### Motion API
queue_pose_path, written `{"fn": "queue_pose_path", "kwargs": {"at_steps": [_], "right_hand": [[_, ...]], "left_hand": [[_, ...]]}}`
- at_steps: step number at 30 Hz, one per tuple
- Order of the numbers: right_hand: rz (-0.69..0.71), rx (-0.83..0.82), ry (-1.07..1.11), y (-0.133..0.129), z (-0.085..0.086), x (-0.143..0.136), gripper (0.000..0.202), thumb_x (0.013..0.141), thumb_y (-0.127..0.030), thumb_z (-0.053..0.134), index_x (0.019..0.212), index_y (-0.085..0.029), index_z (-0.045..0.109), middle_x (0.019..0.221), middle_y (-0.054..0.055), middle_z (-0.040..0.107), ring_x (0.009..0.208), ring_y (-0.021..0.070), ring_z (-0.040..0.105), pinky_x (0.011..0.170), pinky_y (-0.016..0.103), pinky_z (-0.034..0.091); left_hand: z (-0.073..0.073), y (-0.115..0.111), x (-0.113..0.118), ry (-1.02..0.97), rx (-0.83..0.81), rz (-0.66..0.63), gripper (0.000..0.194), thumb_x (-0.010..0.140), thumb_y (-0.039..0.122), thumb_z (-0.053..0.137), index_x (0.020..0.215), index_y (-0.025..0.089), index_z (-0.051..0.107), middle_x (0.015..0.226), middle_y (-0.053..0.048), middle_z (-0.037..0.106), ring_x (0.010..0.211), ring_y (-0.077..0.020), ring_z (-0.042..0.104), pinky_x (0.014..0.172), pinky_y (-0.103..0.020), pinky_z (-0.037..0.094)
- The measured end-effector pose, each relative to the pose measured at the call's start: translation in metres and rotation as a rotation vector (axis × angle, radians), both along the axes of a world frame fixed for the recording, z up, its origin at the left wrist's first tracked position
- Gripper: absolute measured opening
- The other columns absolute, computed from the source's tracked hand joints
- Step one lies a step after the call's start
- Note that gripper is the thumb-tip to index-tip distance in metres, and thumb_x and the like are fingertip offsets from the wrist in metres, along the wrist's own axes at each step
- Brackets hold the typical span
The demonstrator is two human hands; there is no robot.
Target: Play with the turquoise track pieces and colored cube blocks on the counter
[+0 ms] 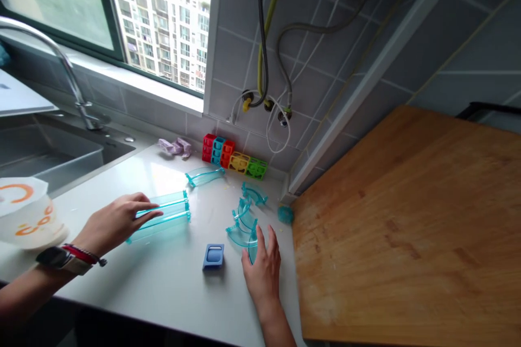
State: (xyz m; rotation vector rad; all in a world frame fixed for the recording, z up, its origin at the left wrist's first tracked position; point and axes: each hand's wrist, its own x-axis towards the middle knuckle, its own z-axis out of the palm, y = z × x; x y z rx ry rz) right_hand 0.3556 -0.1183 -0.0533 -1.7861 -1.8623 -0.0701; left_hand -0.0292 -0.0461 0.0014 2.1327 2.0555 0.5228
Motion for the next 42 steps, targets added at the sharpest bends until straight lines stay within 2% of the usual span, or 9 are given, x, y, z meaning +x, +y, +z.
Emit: {"fn": "queue_pose_path", "kwargs": {"at_steps": [6, 11, 14, 25, 30, 32, 35, 39, 42], "right_hand": [[0.078, -0.033, 0.015, 0.017, -0.001, -0.003, 0.057, 0.096, -0.032, 0.059, 0.151, -0.021, 0.049, 0.154, 0.016, 0.047, 0.142, 0.0354, 0.046, 0.113, 0.053, 0.046], [0.139, -0.101, 0.098, 0.032, -0.004, -0.005, 0.055, 0.095, -0.032, 0.058, 0.149, -0.023, 0.053, 0.153, 0.014, 0.051, 0.139, 0.0307, 0.051, 0.115, 0.047, 0.046], [0.199, -0.128, 0.141, 0.044, -0.004, -0.009, 0.053, 0.096, -0.030, 0.056, 0.148, -0.023, 0.054, 0.147, 0.013, 0.057, 0.135, 0.0280, 0.055, 0.114, 0.044, 0.047], [0.308, -0.140, 0.070, 0.098, -0.001, -0.053, 0.051, 0.096, -0.025, 0.056, 0.146, -0.017, 0.057, 0.138, 0.014, 0.063, 0.128, 0.0271, 0.058, 0.112, 0.040, 0.047], [0.316, -0.144, 0.049, 0.117, 0.011, -0.070, 0.061, 0.093, -0.031, 0.065, 0.152, -0.030, 0.050, 0.138, 0.012, 0.064, 0.126, 0.0293, 0.059, 0.110, 0.044, 0.046], [0.292, -0.136, 0.047, 0.113, 0.018, -0.064, 0.065, 0.093, -0.035, 0.068, 0.154, -0.034, 0.047, 0.142, 0.011, 0.061, 0.130, 0.0312, 0.056, 0.112, 0.049, 0.044], [0.210, -0.062, 0.113, 0.089, 0.020, -0.040, 0.061, 0.097, -0.035, 0.061, 0.156, -0.029, 0.044, 0.143, 0.012, 0.060, 0.132, 0.0293, 0.055, 0.112, 0.047, 0.045], [0.101, 0.068, 0.247, 0.030, 0.010, 0.000, 0.045, 0.099, -0.031, 0.054, 0.143, -0.022, 0.058, 0.132, 0.014, 0.065, 0.124, 0.0272, 0.060, 0.107, 0.045, 0.051], [0.106, 0.078, 0.286, -0.013, 0.003, 0.022, 0.034, 0.100, -0.027, 0.051, 0.131, -0.022, 0.065, 0.124, 0.013, 0.068, 0.118, 0.0265, 0.063, 0.103, 0.045, 0.054]], "left_hand": [[0.002, -0.005, -0.003, -0.015, 0.002, -0.011, 0.045, 0.087, 0.068, 0.057, 0.097, 0.031, 0.081, 0.108, -0.006, 0.072, 0.087, -0.0264, 0.068, 0.056, -0.029, 0.040], [0.013, -0.013, -0.003, -0.024, 0.035, -0.113, 0.052, 0.094, 0.066, 0.048, 0.097, 0.026, 0.080, 0.104, -0.010, 0.072, 0.086, -0.0266, 0.068, 0.055, -0.029, 0.038], [0.015, -0.015, -0.004, -0.035, 0.053, -0.117, 0.054, 0.094, 0.068, 0.048, 0.096, 0.025, 0.080, 0.103, -0.010, 0.073, 0.084, -0.0260, 0.068, 0.054, -0.028, 0.038], [0.020, -0.016, -0.005, -0.004, 0.038, -0.102, 0.048, 0.095, 0.063, 0.050, 0.098, 0.027, 0.080, 0.106, -0.008, 0.071, 0.091, -0.0273, 0.069, 0.056, -0.028, 0.039], [0.030, -0.015, 0.006, 0.023, 0.043, -0.111, 0.048, 0.095, 0.064, 0.049, 0.099, 0.028, 0.080, 0.106, -0.008, 0.071, 0.088, -0.0271, 0.069, 0.056, -0.028, 0.039], [0.036, -0.012, 0.014, 0.036, 0.057, -0.125, 0.047, 0.095, 0.063, 0.049, 0.100, 0.028, 0.080, 0.106, -0.008, 0.071, 0.087, -0.0271, 0.068, 0.055, -0.028, 0.039], [0.046, -0.002, 0.032, 0.069, 0.081, -0.167, 0.046, 0.096, 0.061, 0.049, 0.100, 0.027, 0.080, 0.105, -0.009, 0.071, 0.086, -0.0275, 0.068, 0.054, -0.028, 0.039], [0.064, 0.020, 0.068, 0.096, 0.153, -0.280, 0.043, 0.098, 0.057, 0.051, 0.098, 0.027, 0.082, 0.103, -0.008, 0.072, 0.091, -0.0276, 0.067, 0.058, -0.029, 0.041], [0.076, 0.037, 0.107, 0.105, 0.177, -0.365, 0.037, 0.098, 0.053, 0.055, 0.097, 0.028, 0.083, 0.102, -0.007, 0.073, 0.092, -0.0265, 0.067, 0.062, -0.030, 0.044]]}}
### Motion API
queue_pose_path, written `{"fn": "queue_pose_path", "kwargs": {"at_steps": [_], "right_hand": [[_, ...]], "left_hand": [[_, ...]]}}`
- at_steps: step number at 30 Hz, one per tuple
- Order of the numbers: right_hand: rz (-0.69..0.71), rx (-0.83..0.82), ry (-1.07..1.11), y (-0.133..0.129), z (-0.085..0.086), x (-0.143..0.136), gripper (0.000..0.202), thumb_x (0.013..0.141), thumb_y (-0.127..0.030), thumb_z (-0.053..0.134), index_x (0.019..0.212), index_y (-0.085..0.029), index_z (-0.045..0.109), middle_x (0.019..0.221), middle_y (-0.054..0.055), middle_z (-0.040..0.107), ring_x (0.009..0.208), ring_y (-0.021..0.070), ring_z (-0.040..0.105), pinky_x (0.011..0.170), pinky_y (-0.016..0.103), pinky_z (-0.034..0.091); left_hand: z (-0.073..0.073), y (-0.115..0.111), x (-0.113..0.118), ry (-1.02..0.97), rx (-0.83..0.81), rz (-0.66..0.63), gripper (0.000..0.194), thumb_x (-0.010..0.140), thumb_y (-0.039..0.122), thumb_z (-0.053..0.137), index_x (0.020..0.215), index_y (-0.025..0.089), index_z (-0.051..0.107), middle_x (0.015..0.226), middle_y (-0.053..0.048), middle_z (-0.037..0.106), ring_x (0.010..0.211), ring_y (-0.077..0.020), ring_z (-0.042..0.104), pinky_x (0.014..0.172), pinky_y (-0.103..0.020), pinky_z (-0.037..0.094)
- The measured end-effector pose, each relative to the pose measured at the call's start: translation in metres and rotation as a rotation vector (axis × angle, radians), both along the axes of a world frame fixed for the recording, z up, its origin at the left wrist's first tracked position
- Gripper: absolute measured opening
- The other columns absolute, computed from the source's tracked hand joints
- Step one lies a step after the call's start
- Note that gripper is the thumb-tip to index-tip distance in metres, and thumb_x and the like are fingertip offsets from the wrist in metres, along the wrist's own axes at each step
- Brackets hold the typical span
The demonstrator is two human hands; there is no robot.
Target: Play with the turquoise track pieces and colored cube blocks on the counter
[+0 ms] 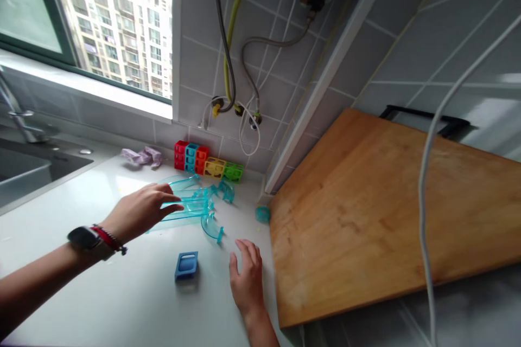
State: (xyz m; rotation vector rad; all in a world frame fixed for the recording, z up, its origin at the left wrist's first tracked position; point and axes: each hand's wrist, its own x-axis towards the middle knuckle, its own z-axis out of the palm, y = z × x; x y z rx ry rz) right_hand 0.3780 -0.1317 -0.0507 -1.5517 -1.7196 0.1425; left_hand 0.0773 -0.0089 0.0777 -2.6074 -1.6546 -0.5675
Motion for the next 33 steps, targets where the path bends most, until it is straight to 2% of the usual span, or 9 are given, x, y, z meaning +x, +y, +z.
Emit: {"fn": "queue_pose_path", "kwargs": {"at_steps": [3, 5, 9, 12, 19, 22, 27, 33], "right_hand": [[0.023, 0.024, 0.042, -0.030, -0.002, 0.012, 0.026, 0.101, -0.024, 0.051, 0.118, -0.024, 0.070, 0.113, 0.011, 0.072, 0.109, 0.0249, 0.067, 0.096, 0.041, 0.057], [0.002, 0.047, 0.086, -0.042, -0.001, 0.017, 0.023, 0.101, -0.024, 0.051, 0.112, -0.024, 0.071, 0.106, 0.009, 0.074, 0.103, 0.0237, 0.070, 0.092, 0.038, 0.058], [-0.147, 0.117, 0.186, -0.053, 0.006, 0.025, 0.020, 0.101, -0.028, 0.052, 0.107, -0.023, 0.070, 0.099, 0.008, 0.075, 0.093, 0.0219, 0.072, 0.084, 0.033, 0.059], [-0.225, 0.116, 0.250, -0.054, 0.007, 0.031, 0.020, 0.102, -0.032, 0.052, 0.106, -0.022, 0.069, 0.094, 0.007, 0.075, 0.088, 0.0212, 0.073, 0.078, 0.029, 0.058], [-0.139, 0.008, 0.319, -0.052, -0.009, 0.034, 0.024, 0.101, -0.035, 0.047, 0.096, -0.022, 0.066, 0.076, 0.005, 0.068, 0.068, 0.0202, 0.066, 0.063, 0.028, 0.050], [-0.040, -0.096, 0.334, -0.054, -0.006, 0.034, 0.022, 0.099, -0.034, 0.049, 0.091, -0.022, 0.065, 0.066, 0.001, 0.059, 0.060, 0.0173, 0.057, 0.057, 0.027, 0.043], [0.125, -0.290, 0.395, -0.059, 0.003, 0.034, 0.015, 0.092, -0.031, 0.056, 0.084, -0.021, 0.064, 0.057, -0.006, 0.038, 0.052, 0.0136, 0.043, 0.054, 0.026, 0.033], [0.185, -0.375, 0.414, -0.060, 0.003, 0.034, 0.008, 0.088, -0.026, 0.059, 0.085, -0.020, 0.064, 0.057, -0.008, 0.034, 0.052, 0.0118, 0.039, 0.055, 0.025, 0.030]], "left_hand": [[0.007, 0.015, 0.044, -0.003, -0.003, -0.131, 0.031, 0.097, 0.050, 0.060, 0.098, 0.030, 0.084, 0.102, -0.006, 0.073, 0.095, -0.0252, 0.066, 0.070, -0.031, 0.047], [0.005, 0.025, 0.074, -0.017, -0.040, -0.230, 0.029, 0.095, 0.050, 0.065, 0.100, 0.029, 0.084, 0.102, -0.006, 0.073, 0.098, -0.0250, 0.066, 0.075, -0.031, 0.048], [-0.011, 0.046, 0.124, -0.038, -0.148, -0.388, 0.031, 0.090, 0.053, 0.069, 0.100, 0.027, 0.084, 0.102, -0.007, 0.073, 0.098, -0.0247, 0.067, 0.075, -0.029, 0.049], [-0.024, 0.058, 0.150, -0.019, -0.194, -0.519, 0.030, 0.089, 0.052, 0.072, 0.101, 0.028, 0.084, 0.101, -0.006, 0.073, 0.095, -0.0234, 0.067, 0.076, -0.029, 0.049], [-0.039, 0.073, 0.179, 0.046, -0.223, -0.727, 0.020, 0.083, 0.047, 0.080, 0.097, 0.033, 0.085, 0.102, -0.003, 0.073, 0.095, -0.0195, 0.066, 0.078, -0.025, 0.047], [-0.042, 0.079, 0.187, 0.055, -0.244, -0.809, 0.018, 0.082, 0.045, 0.082, 0.096, 0.035, 0.084, 0.104, -0.002, 0.073, 0.096, -0.0186, 0.066, 0.079, -0.025, 0.046], [-0.050, 0.086, 0.204, 0.024, -0.262, -0.873, 0.017, 0.084, 0.045, 0.080, 0.096, 0.034, 0.084, 0.105, -0.002, 0.072, 0.094, -0.0176, 0.065, 0.077, -0.024, 0.046], [-0.061, 0.086, 0.223, 0.030, -0.276, -1.010, 0.019, 0.084, 0.046, 0.081, 0.099, 0.035, 0.084, 0.105, -0.003, 0.074, 0.098, -0.0178, 0.065, 0.082, -0.024, 0.048]]}}
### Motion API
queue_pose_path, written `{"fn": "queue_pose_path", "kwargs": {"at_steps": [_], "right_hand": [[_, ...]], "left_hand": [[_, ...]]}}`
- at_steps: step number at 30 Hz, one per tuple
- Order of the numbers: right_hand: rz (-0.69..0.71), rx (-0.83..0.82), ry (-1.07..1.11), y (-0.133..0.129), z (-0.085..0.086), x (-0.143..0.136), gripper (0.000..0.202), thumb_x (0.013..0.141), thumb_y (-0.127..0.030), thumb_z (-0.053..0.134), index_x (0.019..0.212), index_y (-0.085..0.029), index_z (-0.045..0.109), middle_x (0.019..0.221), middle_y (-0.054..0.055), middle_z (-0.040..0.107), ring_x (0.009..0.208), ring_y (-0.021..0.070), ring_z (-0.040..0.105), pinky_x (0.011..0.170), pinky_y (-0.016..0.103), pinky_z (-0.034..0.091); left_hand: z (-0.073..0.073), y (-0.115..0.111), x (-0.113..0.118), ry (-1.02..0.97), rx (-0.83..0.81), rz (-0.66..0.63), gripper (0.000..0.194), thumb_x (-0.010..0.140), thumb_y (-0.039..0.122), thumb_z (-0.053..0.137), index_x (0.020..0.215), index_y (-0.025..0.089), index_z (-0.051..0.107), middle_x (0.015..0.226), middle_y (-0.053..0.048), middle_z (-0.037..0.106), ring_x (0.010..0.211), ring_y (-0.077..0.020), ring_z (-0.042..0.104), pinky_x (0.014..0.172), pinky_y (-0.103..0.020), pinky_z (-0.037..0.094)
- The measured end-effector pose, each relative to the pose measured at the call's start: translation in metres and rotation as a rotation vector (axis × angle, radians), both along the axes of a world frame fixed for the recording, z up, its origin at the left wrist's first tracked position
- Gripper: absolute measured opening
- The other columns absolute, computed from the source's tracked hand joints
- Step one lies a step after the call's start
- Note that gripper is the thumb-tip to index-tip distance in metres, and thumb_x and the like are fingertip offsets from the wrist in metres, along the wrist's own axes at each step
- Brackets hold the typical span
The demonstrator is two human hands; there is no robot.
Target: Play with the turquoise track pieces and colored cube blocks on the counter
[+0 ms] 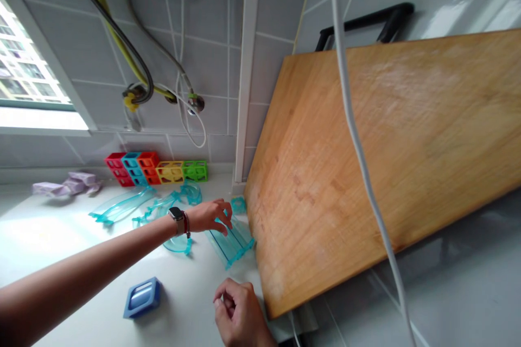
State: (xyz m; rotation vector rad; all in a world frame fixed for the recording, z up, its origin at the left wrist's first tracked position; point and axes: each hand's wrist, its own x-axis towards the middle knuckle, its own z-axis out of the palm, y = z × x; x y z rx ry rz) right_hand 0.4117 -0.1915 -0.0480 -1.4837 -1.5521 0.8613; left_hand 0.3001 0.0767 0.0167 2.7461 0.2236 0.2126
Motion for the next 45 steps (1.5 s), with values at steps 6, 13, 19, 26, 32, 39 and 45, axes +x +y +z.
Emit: {"fn": "queue_pose_path", "kwargs": {"at_steps": [6, 13, 19, 26, 32, 39, 45], "right_hand": [[-0.034, -0.002, -0.016, 0.000, -0.001, 0.001, 0.010, 0.087, -0.027, 0.059, 0.083, -0.020, 0.065, 0.057, -0.007, 0.037, 0.054, 0.0127, 0.041, 0.057, 0.026, 0.033], [-0.026, -0.009, 0.059, 0.002, -0.001, 0.001, 0.012, 0.088, -0.030, 0.059, 0.083, -0.020, 0.063, 0.057, -0.007, 0.036, 0.053, 0.0124, 0.039, 0.054, 0.025, 0.031], [-0.005, -0.014, 0.109, 0.003, -0.004, 0.001, 0.013, 0.090, -0.030, 0.058, 0.083, -0.020, 0.061, 0.058, -0.007, 0.036, 0.054, 0.0123, 0.039, 0.053, 0.025, 0.027], [0.007, -0.002, 0.131, 0.003, -0.002, 0.000, 0.017, 0.093, -0.033, 0.056, 0.085, -0.020, 0.061, 0.059, -0.007, 0.034, 0.053, 0.0123, 0.037, 0.051, 0.026, 0.025], [-0.007, 0.022, 0.090, 0.004, -0.002, 0.000, 0.015, 0.092, -0.031, 0.057, 0.085, -0.020, 0.063, 0.059, -0.006, 0.036, 0.054, 0.0132, 0.039, 0.053, 0.026, 0.027], [0.006, 0.014, -0.027, 0.003, 0.006, -0.003, 0.012, 0.091, -0.026, 0.059, 0.084, -0.020, 0.066, 0.057, -0.006, 0.039, 0.053, 0.0134, 0.043, 0.055, 0.027, 0.030], [-0.003, 0.041, 0.050, 0.004, 0.004, -0.002, 0.015, 0.092, -0.029, 0.058, 0.084, -0.020, 0.066, 0.057, -0.006, 0.038, 0.053, 0.0133, 0.043, 0.054, 0.026, 0.030]], "left_hand": [[-0.008, -0.001, 0.008, 0.017, 0.041, -0.046, 0.016, 0.081, 0.040, 0.084, 0.096, 0.035, 0.084, 0.103, -0.003, 0.075, 0.096, -0.0186, 0.065, 0.081, -0.026, 0.047], [0.004, -0.008, 0.006, 0.036, 0.133, -0.028, 0.023, 0.079, 0.035, 0.087, 0.101, 0.036, 0.083, 0.108, -0.001, 0.076, 0.100, -0.0206, 0.065, 0.082, -0.029, 0.046], [0.012, -0.014, 0.001, 0.052, 0.284, 0.022, 0.019, 0.078, 0.030, 0.088, 0.095, 0.034, 0.083, 0.101, 0.000, 0.076, 0.098, -0.0201, 0.065, 0.073, -0.029, 0.044], [0.004, -0.022, 0.010, 0.009, 0.382, 0.013, 0.014, 0.087, 0.017, 0.077, 0.074, 0.023, 0.077, 0.083, -0.005, 0.071, 0.089, -0.0213, 0.060, 0.068, -0.032, 0.039], [0.005, -0.036, 0.017, -0.044, 0.431, -0.026, 0.020, 0.092, 0.024, 0.073, 0.073, 0.022, 0.075, 0.086, -0.007, 0.069, 0.089, -0.0215, 0.056, 0.067, -0.032, 0.037], [0.002, -0.039, 0.031, -0.063, 0.435, -0.052, 0.016, 0.094, 0.028, 0.069, 0.081, 0.026, 0.079, 0.091, -0.007, 0.069, 0.090, -0.0217, 0.056, 0.067, -0.032, 0.038], [-0.001, -0.038, 0.034, -0.053, 0.429, -0.043, 0.007, 0.089, 0.028, 0.076, 0.083, 0.027, 0.079, 0.089, -0.006, 0.070, 0.090, -0.0210, 0.059, 0.068, -0.031, 0.041]]}}
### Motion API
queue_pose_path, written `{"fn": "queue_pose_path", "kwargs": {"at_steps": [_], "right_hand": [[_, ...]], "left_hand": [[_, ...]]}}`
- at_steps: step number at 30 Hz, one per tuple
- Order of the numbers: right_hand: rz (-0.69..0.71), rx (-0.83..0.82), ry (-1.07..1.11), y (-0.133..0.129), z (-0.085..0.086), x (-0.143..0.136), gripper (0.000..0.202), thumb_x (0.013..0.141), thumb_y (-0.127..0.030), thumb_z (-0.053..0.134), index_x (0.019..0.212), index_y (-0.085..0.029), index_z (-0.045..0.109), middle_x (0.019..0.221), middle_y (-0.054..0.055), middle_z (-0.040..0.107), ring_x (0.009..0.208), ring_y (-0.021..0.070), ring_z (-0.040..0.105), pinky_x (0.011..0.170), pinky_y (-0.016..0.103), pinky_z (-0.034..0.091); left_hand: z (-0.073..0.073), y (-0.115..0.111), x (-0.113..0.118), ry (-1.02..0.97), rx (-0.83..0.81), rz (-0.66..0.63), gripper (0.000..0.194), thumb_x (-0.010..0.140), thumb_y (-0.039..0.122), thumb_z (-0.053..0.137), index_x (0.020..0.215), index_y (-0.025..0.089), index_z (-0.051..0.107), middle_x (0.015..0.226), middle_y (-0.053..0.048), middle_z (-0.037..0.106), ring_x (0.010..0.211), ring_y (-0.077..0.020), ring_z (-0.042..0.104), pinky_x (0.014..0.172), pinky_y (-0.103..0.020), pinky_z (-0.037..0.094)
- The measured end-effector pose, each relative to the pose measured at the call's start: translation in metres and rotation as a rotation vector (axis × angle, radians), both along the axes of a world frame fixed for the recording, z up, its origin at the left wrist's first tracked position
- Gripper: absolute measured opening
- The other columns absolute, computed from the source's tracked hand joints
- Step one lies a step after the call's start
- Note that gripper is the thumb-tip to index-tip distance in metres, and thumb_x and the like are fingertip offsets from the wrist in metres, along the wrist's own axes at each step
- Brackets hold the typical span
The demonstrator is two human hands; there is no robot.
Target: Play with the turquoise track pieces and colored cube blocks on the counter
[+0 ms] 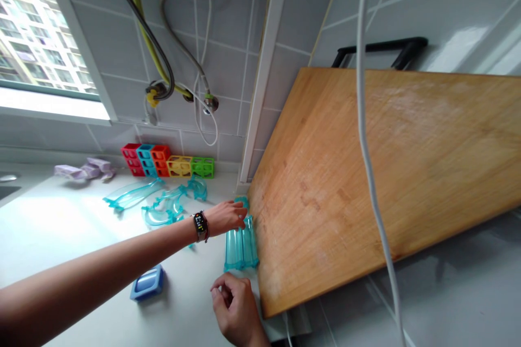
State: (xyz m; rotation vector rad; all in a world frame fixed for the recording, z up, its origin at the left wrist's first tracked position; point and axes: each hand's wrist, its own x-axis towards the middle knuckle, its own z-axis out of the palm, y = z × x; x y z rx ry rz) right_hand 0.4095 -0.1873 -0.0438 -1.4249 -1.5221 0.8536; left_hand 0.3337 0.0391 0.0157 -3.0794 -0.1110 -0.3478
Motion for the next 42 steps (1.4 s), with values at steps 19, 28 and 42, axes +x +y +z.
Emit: {"fn": "queue_pose_path", "kwargs": {"at_steps": [19, 28, 42], "right_hand": [[0.032, 0.031, -0.001, 0.001, -0.009, 0.004, 0.024, 0.098, -0.035, 0.054, 0.085, -0.019, 0.067, 0.060, -0.004, 0.042, 0.055, 0.0142, 0.043, 0.052, 0.026, 0.030], [0.010, 0.159, -0.042, 0.011, -0.007, -0.027, 0.029, 0.099, -0.039, 0.055, 0.090, -0.018, 0.073, 0.069, 0.003, 0.064, 0.057, 0.0162, 0.056, 0.055, 0.026, 0.042], [-0.157, 0.445, -0.266, 0.155, -0.014, -0.097, 0.022, 0.099, -0.029, 0.053, 0.111, -0.023, 0.070, 0.127, 0.012, 0.058, 0.124, 0.0271, 0.058, 0.106, 0.045, 0.048]], "left_hand": [[0.023, -0.080, -0.214, -0.487, -0.653, 0.640, 0.026, 0.102, 0.039, 0.056, 0.112, 0.025, 0.075, 0.104, -0.006, 0.075, 0.088, -0.0185, 0.069, 0.076, -0.028, 0.054], [-0.033, -0.073, -0.252, -0.592, -0.524, 0.733, 0.022, 0.102, 0.033, 0.055, 0.103, 0.023, 0.075, 0.099, -0.007, 0.073, 0.092, -0.0213, 0.067, 0.083, -0.033, 0.054], [-0.053, -0.005, -0.251, -0.676, -0.334, 0.636, 0.036, 0.099, 0.032, 0.059, 0.134, 0.025, 0.064, 0.129, -0.013, 0.067, 0.121, -0.0284, 0.061, 0.105, -0.047, 0.050]]}}
